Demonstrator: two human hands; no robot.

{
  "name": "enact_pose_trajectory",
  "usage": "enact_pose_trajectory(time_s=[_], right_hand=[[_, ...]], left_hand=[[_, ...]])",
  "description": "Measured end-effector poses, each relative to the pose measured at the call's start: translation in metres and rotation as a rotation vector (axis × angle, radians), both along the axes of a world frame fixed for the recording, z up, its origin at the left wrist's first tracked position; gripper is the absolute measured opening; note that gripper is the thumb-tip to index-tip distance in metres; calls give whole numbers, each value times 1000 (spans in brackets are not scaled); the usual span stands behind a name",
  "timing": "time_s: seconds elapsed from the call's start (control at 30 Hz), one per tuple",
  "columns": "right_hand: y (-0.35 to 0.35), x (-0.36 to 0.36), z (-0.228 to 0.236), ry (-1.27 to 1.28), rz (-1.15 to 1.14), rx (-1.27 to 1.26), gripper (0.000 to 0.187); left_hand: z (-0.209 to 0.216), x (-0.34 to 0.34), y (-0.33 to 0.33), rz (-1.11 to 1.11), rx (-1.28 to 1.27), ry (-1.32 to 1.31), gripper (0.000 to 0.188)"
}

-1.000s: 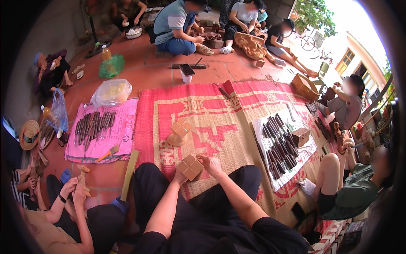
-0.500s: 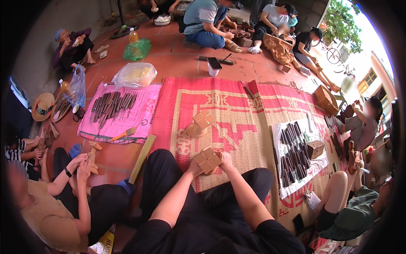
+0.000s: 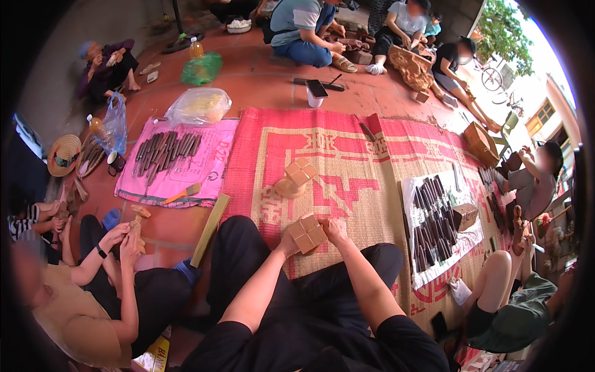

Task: The person sits on a mat and carves a small wooden block using a chisel. They hold the block in their left hand and use the chisel in their right hand to shape the wood, occasionally rotating the block to work on different sides.

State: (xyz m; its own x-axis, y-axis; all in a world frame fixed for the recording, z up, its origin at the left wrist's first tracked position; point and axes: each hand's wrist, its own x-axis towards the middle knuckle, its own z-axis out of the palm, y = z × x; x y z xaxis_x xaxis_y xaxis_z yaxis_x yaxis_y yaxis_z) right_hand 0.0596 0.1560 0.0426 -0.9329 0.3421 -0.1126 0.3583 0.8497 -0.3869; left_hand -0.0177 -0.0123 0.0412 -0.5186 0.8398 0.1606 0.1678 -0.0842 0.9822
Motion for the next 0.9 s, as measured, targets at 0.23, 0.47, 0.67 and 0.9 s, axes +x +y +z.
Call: enact_pose_trajectory(time_s=[0.23, 0.47, 0.67, 0.9], right_hand=[[-12, -4, 8, 196, 45, -122, 26], [9, 11, -15, -3, -52, 0, 28], [-19, -2, 13, 69, -13, -103, 29], [-4, 15, 0, 55, -150, -36, 28]], left_hand=[[-9, -1, 0, 18, -10, -18, 76], [19, 4, 2, -38, 15, -145, 71], [1, 1, 2, 51, 63, -33, 71], [-17, -3, 0, 8, 15, -183, 71]])
